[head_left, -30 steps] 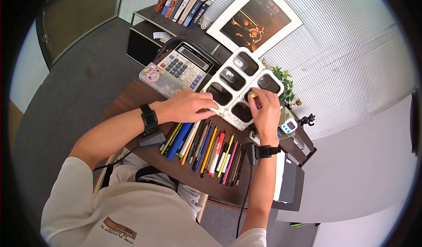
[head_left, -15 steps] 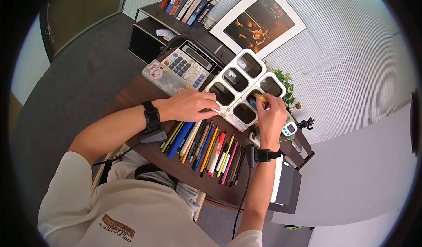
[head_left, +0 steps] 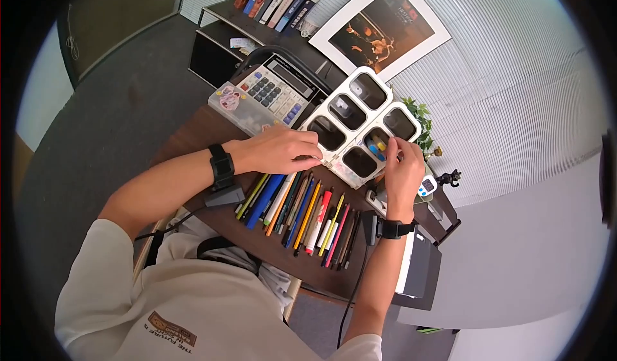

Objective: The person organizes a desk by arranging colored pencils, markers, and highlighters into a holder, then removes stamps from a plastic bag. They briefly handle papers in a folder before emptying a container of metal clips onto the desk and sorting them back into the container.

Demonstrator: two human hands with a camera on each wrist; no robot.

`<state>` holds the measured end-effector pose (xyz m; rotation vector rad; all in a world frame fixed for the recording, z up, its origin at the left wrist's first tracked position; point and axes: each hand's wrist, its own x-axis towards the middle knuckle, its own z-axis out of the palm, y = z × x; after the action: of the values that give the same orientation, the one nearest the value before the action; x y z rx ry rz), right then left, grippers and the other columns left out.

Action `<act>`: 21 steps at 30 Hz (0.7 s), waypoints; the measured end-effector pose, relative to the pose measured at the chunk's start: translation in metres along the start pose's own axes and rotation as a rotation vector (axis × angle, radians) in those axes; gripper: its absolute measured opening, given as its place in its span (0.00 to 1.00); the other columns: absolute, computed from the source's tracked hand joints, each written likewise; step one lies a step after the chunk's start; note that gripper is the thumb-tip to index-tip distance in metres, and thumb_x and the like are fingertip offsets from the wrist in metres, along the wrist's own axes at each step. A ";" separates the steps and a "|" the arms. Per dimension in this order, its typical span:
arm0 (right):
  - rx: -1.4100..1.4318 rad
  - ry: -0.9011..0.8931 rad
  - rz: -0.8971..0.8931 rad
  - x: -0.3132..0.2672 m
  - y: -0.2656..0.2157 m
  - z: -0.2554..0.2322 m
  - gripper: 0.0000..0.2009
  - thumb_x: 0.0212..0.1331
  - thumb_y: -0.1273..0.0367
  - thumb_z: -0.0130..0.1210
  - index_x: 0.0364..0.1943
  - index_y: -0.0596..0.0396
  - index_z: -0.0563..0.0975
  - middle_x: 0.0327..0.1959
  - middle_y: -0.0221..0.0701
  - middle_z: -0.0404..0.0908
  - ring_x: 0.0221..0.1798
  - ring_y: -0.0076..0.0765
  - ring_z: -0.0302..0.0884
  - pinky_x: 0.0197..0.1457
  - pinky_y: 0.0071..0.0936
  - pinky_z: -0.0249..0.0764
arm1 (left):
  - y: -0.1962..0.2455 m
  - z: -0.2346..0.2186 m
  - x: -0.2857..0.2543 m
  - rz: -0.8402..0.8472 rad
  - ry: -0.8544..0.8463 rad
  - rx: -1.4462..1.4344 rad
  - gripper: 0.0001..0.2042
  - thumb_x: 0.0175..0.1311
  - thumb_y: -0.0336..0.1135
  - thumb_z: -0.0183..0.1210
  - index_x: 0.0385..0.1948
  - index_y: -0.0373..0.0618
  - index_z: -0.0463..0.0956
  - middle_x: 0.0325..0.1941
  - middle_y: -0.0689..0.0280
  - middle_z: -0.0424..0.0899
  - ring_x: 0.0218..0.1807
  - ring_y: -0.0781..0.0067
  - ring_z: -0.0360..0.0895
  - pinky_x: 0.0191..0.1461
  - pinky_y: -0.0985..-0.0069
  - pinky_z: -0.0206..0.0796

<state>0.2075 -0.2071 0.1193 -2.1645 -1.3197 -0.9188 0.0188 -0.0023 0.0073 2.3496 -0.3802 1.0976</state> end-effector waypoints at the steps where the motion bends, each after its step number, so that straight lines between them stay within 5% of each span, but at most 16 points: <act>1: -0.001 -0.016 0.022 -0.001 0.001 -0.002 0.10 0.68 0.65 0.64 0.41 0.58 0.87 0.37 0.39 0.86 0.41 0.47 0.83 0.44 0.43 0.78 | 0.000 0.000 0.000 0.010 0.008 -0.004 0.05 0.67 0.34 0.67 0.37 0.44 0.86 0.36 0.67 0.82 0.32 0.65 0.84 0.34 0.68 0.74; 16: 0.100 -0.086 0.063 -0.004 -0.002 -0.004 0.09 0.71 0.70 0.59 0.44 0.61 0.86 0.44 0.46 0.88 0.42 0.55 0.87 0.47 0.43 0.81 | -0.001 0.001 0.000 -0.018 -0.012 -0.022 0.05 0.69 0.34 0.66 0.37 0.43 0.86 0.37 0.67 0.82 0.33 0.65 0.83 0.35 0.69 0.74; 21: 0.067 -0.078 0.064 -0.007 -0.003 -0.013 0.09 0.71 0.70 0.59 0.45 0.61 0.86 0.44 0.44 0.88 0.41 0.49 0.87 0.45 0.41 0.81 | -0.002 0.001 -0.001 -0.022 -0.010 -0.020 0.05 0.68 0.34 0.67 0.36 0.43 0.86 0.36 0.67 0.82 0.32 0.65 0.83 0.35 0.69 0.74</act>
<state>0.1985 -0.2187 0.1233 -2.1976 -1.2905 -0.7625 0.0197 -0.0016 0.0053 2.3369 -0.3660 1.0670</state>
